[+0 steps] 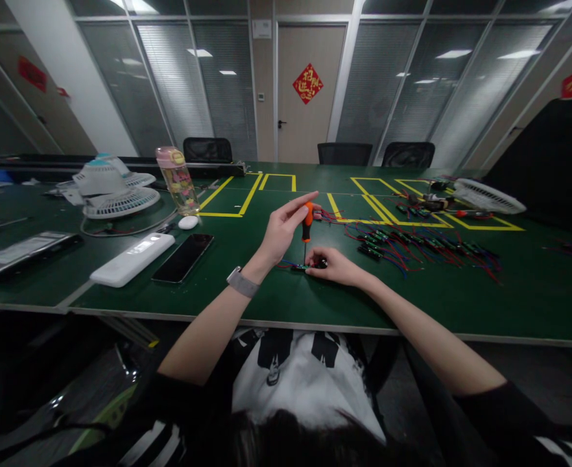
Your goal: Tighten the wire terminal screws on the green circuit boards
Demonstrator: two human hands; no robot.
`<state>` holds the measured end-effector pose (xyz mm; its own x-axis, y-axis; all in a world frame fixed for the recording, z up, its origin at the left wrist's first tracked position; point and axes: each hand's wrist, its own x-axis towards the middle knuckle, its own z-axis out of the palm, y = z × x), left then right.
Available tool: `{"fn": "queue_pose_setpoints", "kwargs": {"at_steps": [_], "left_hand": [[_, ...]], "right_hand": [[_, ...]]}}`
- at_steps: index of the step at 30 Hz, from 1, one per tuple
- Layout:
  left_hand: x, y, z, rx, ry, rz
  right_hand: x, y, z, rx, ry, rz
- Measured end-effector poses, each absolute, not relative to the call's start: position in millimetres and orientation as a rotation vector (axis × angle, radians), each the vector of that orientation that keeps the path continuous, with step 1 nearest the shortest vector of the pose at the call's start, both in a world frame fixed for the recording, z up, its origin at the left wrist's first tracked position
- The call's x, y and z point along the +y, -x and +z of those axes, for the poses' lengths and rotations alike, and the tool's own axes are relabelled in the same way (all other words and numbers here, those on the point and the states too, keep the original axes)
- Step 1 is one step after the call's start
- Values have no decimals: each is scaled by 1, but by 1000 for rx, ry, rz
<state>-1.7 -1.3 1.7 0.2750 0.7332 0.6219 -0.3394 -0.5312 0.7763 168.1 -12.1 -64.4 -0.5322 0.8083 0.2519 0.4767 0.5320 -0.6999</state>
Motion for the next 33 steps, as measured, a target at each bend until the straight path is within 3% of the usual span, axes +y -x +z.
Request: {"fn": "queue_pose_setpoints", "kwargs": {"at_steps": [5, 11, 17, 22, 29, 33], "left_hand": [[-2, 2, 2, 498, -1676, 1572], [1, 2, 0, 343, -1606, 1416], [0, 3, 1, 471, -1713, 1540], [0, 2, 1, 319, -1649, 1395], [-3, 3, 3, 473, -1700, 1542], [0, 2, 1, 342, -1645, 1435]], "right_hand": [[-13, -168, -62, -2213, 1049, 768], [-13, -167, -62, -2213, 1045, 771], [-13, -168, -62, -2219, 1041, 778], [-13, -167, -61, -2217, 1045, 771], [-14, -167, -62, -2209, 1028, 785], [-14, -167, -62, -2204, 1036, 781]]}}
